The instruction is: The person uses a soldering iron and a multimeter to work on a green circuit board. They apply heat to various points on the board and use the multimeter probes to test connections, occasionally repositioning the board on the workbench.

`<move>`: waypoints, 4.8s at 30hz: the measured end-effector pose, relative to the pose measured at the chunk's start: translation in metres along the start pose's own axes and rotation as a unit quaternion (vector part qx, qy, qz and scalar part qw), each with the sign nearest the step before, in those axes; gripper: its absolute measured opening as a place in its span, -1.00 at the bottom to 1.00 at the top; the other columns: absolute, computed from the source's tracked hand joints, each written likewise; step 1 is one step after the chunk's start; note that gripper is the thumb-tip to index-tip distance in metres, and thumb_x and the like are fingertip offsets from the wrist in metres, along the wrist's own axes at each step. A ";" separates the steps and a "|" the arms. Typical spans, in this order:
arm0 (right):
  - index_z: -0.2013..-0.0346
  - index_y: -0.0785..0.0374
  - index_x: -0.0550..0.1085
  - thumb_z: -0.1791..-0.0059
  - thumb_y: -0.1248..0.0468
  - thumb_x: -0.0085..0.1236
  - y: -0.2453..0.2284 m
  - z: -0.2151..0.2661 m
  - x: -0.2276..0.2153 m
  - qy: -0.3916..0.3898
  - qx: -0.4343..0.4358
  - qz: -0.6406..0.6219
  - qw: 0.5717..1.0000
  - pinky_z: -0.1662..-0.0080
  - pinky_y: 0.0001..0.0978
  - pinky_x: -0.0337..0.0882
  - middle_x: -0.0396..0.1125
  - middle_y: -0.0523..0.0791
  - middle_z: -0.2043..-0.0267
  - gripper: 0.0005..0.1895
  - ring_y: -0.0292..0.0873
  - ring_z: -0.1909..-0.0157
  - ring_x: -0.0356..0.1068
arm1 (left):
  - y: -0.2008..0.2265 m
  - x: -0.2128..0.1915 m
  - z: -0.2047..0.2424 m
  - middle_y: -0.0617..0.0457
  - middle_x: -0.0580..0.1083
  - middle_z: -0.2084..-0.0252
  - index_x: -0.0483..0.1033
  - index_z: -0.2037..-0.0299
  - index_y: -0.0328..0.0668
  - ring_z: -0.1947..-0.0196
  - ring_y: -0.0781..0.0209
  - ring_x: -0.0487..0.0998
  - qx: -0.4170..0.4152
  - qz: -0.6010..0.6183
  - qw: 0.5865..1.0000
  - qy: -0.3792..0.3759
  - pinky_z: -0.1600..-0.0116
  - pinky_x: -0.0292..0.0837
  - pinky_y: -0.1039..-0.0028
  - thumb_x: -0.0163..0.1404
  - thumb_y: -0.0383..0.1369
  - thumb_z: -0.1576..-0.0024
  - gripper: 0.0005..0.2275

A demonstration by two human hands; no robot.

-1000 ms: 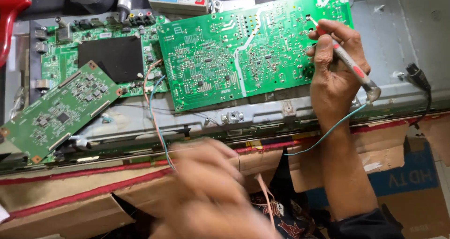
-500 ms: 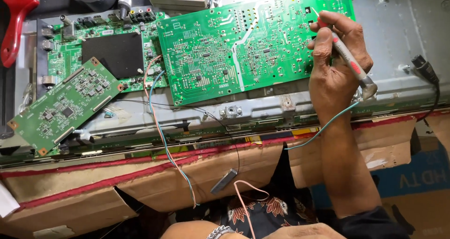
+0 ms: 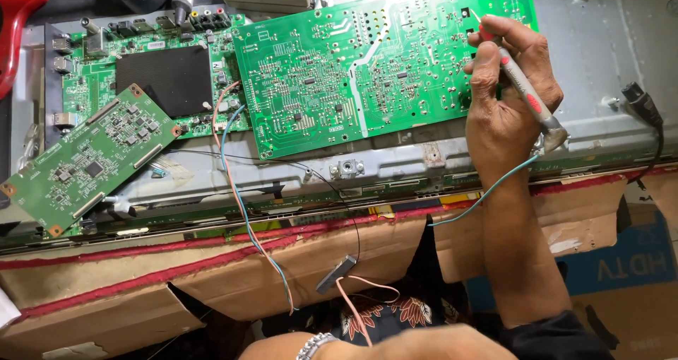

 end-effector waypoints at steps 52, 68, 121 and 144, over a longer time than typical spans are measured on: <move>-0.34 0.50 0.31 -0.33 0.19 -0.08 0.044 -0.023 -0.047 -0.091 0.191 0.115 0.971 0.01 -0.34 0.25 0.24 0.03 -0.07 -0.58 -0.16 0.05 0.18 | -0.041 -0.370 -0.098 -0.30 0.34 -0.34 0.33 -0.31 -0.44 -0.34 -0.27 0.37 -0.127 -0.551 0.817 0.109 -0.48 0.21 -0.06 -0.35 -0.27 -0.45 -0.60; -0.32 0.53 0.29 -0.31 0.25 -0.10 0.047 -0.025 -0.047 -0.095 0.163 0.119 0.975 -0.12 -0.23 0.28 0.23 0.10 -0.16 -0.61 -0.06 -0.07 0.22 | -0.039 -0.371 -0.097 -0.29 0.26 -0.37 0.31 -0.30 -0.31 -0.37 -0.32 0.31 -0.134 -0.516 0.839 0.111 -0.48 0.21 -0.12 -0.30 -0.31 -0.46 -0.69; 0.16 0.43 0.57 -0.10 0.44 0.21 -0.011 0.001 0.000 -0.132 0.025 0.084 0.987 0.05 -0.28 0.49 0.50 0.06 0.20 -0.93 -0.03 0.18 0.52 | -0.037 -0.367 -0.101 -0.26 0.37 -0.33 0.52 -0.21 -0.24 -0.32 -0.24 0.40 -0.132 -0.573 0.802 0.105 -0.48 0.13 -0.04 -0.39 -0.31 -0.45 -0.62; 0.17 0.40 0.58 -0.09 0.46 0.23 -0.011 0.000 0.002 -0.147 0.026 0.101 0.984 0.10 -0.31 0.46 0.51 0.01 0.21 -0.96 -0.07 0.22 0.50 | -0.035 -0.367 -0.103 -0.27 0.37 -0.34 0.51 -0.23 -0.25 -0.33 -0.25 0.40 -0.134 -0.573 0.802 0.099 -0.46 0.13 -0.05 -0.39 -0.30 -0.46 -0.61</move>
Point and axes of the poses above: each hand's wrist, its own z-axis away from the middle knuckle, its own x-axis out of the palm, y = z × x, the point moved 2 cm from there along -z, towards the middle knuckle
